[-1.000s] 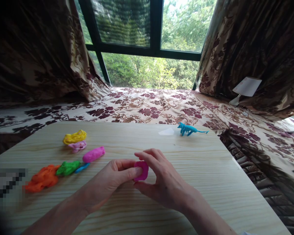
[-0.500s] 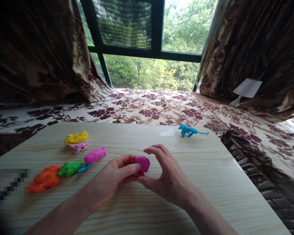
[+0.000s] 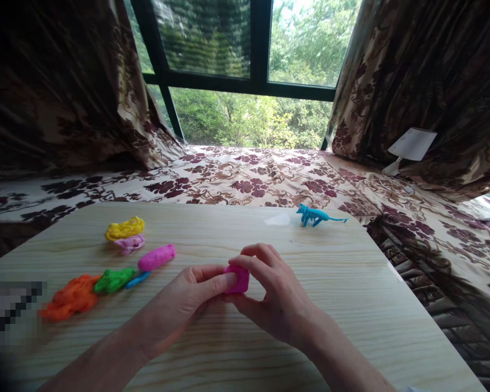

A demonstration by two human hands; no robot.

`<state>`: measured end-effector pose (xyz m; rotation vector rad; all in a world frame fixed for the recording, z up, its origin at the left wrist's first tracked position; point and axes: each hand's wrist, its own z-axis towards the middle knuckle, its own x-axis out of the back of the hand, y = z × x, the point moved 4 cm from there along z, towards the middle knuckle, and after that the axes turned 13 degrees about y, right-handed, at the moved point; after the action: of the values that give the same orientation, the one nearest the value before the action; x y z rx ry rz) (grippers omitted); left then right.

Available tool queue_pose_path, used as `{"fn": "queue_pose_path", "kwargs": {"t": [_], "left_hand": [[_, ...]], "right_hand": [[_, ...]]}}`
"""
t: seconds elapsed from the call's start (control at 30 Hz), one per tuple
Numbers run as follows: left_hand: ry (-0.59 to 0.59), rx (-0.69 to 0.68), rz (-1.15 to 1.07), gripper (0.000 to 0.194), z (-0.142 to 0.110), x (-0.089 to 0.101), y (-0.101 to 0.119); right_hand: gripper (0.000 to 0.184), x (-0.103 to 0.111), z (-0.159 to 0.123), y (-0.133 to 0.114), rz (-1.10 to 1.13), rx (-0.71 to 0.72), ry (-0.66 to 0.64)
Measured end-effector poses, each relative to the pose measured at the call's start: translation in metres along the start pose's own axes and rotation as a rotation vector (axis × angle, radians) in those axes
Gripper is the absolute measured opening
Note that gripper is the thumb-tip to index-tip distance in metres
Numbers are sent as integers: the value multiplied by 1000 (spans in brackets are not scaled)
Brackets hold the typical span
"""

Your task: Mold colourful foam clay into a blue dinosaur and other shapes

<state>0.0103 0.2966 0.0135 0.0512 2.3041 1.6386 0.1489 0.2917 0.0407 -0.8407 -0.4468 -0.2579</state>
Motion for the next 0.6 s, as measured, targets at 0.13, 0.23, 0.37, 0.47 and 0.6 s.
{"fn": "queue_pose_path", "kwargs": {"t": [0.13,0.23,0.37,0.47,0.6], "left_hand": [[-22,-4,14,22,-1,0,1],[-24,-6,20,23,0,1,1],[-12,5,26,25,1,1,-2],[1,22,1,24,1,2,-4],[2,25,-22,22,0,0,-2]], "right_hand": [[33,-1,1,1,11,17,20],[29,-2,1,2,14,37,49],[25,-1,1,3,29,30,66],[36,-1,0,3,33,-1,31],[43,0,0,2,30,-9,-2]]}}
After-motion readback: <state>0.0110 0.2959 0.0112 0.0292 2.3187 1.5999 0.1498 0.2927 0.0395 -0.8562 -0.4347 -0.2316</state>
